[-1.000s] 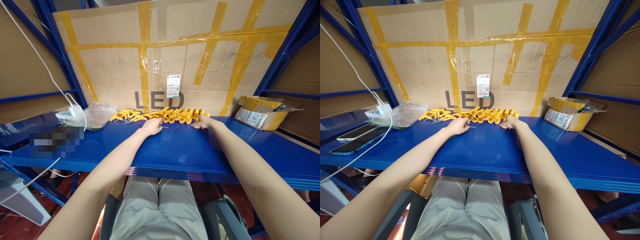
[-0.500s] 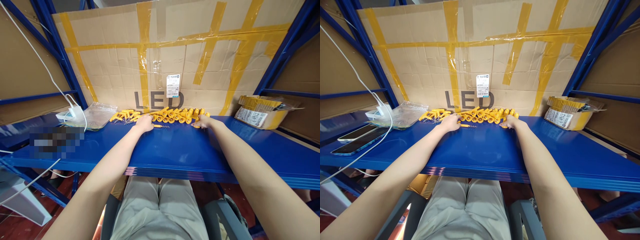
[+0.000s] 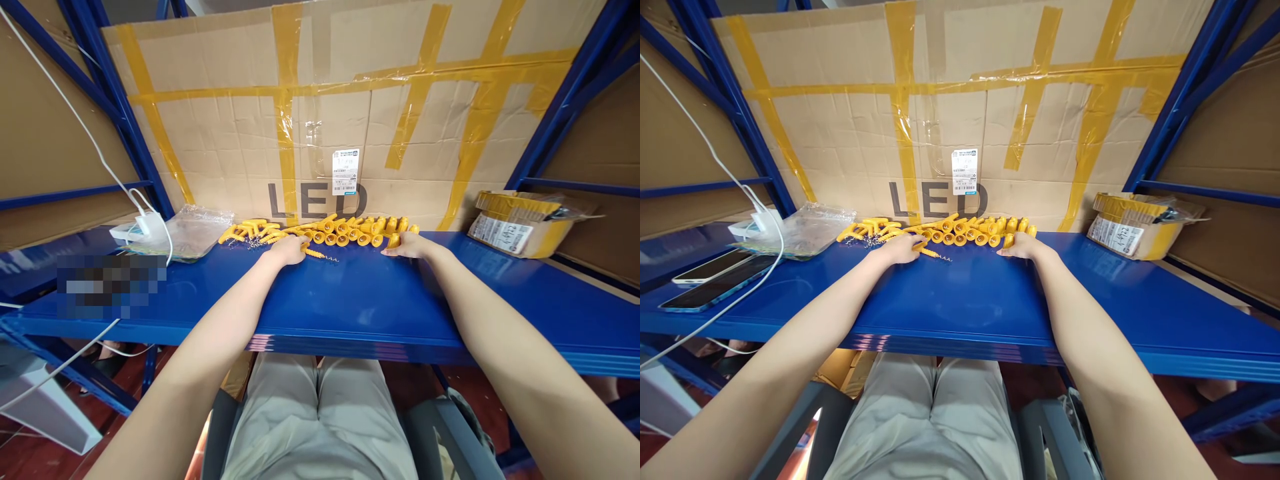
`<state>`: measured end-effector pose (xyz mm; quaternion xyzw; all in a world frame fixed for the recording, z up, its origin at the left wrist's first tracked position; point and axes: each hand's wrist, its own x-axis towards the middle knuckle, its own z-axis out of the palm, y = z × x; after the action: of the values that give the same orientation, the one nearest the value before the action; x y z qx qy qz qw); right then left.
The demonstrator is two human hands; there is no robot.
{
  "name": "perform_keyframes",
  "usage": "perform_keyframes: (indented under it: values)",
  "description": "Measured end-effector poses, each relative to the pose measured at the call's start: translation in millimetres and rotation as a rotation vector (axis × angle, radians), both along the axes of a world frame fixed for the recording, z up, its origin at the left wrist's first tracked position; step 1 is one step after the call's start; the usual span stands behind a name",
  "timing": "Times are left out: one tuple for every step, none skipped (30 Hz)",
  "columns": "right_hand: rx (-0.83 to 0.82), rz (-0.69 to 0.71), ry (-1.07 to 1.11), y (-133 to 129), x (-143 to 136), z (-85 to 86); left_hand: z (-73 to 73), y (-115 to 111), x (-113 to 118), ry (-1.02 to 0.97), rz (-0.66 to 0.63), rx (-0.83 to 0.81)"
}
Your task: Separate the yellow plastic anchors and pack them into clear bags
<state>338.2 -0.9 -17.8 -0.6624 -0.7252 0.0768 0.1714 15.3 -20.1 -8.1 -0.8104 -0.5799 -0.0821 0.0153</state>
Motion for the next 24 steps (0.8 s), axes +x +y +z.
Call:
perform_keyframes:
  values:
    - [-0.040, -0.020, -0.048, -0.7, -2.6, 2.3, -0.5, 0.5, -0.3, -0.021, -0.037, -0.008]
    - [-0.077, -0.048, -0.103, -2.2, -6.7, 5.3, -0.7, 0.7, -0.3, -0.044, -0.070, -0.026]
    - [-0.098, -0.074, -0.160, -4.4, -12.2, 8.7, -0.7, 0.4, 0.1, -0.067, -0.097, -0.050]
    - [-0.082, -0.084, -0.207, -7.4, -18.6, 12.1, -0.4, -0.3, 0.8, -0.086, -0.112, -0.076]
    - [-0.056, -0.083, -0.242, -10.8, -25.5, 15.0, 0.3, -1.2, 1.6, -0.103, -0.118, -0.101]
    - [-0.031, -0.070, -0.263, -14.4, -32.6, 17.3, 1.1, -2.4, 2.4, -0.118, -0.119, -0.124]
    - [-0.008, -0.044, -0.270, -17.9, -39.3, 18.7, 2.1, -3.7, 3.2, -0.129, -0.119, -0.142]
    - [0.015, -0.011, -0.263, -20.7, -45.4, 19.1, 3.1, -4.8, 3.8, -0.135, -0.119, -0.156]
    - [0.038, 0.044, -0.246, -22.7, -50.5, 18.7, 3.9, -5.8, 4.3, -0.138, -0.121, -0.166]
    - [0.057, 0.104, -0.230, -23.8, -54.6, 17.4, 4.6, -6.4, 4.5, -0.140, -0.123, -0.172]
    - [0.076, 0.165, -0.217, -23.9, -57.7, 15.6, 5.0, -6.9, 4.5, -0.141, -0.125, -0.174]
    - [0.095, 0.221, -0.208, -23.1, -59.8, 13.4, 5.2, -7.1, 4.5, -0.142, -0.126, -0.172]
    - [0.113, 0.264, -0.205, -21.7, -61.3, 11.1, 5.3, -7.2, 4.4, -0.142, -0.128, -0.168]
    - [0.132, 0.298, -0.206, -20.1, -62.5, 8.8, 5.2, -7.2, 4.3, -0.143, -0.128, -0.165]
    - [0.149, 0.324, -0.212, -18.5, -63.5, 6.7, 5.0, -7.1, 4.2, -0.142, -0.128, -0.161]
    - [0.164, 0.347, -0.218, -17.2, -64.5, 4.8, 4.8, -7.2, 4.3, -0.143, -0.127, -0.157]
    - [0.177, 0.371, -0.222, -16.3, -65.8, 3.3, 4.7, -7.2, 4.3, -0.143, -0.126, -0.153]
    - [0.188, 0.396, -0.223, -16.1, -67.3, 2.3, 4.6, -7.4, 4.5, -0.145, -0.126, -0.151]
    - [0.197, 0.418, -0.220, -16.5, -69.0, 1.6, 4.6, -7.6, 4.6, -0.149, -0.126, -0.151]
    - [0.203, 0.432, -0.216, -17.4, -70.8, 1.4, 4.6, -7.8, 4.8, -0.155, -0.127, -0.153]
    - [0.208, 0.438, -0.214, -18.6, -72.5, 1.6, 4.7, -8.0, 4.9, -0.160, -0.128, -0.155]
    - [0.209, 0.433, -0.221, -20.0, -74.0, 2.2, 4.8, -8.2, 5.1, -0.163, -0.129, -0.156]
    - [0.207, 0.417, -0.237, -21.4, -74.9, 3.0, 4.8, -8.3, 5.2, -0.162, -0.128, -0.155]
    - [0.202, 0.390, -0.259, -22.6, -75.3, 4.0, 4.8, -8.3, 5.2, -0.159, -0.126, -0.152]
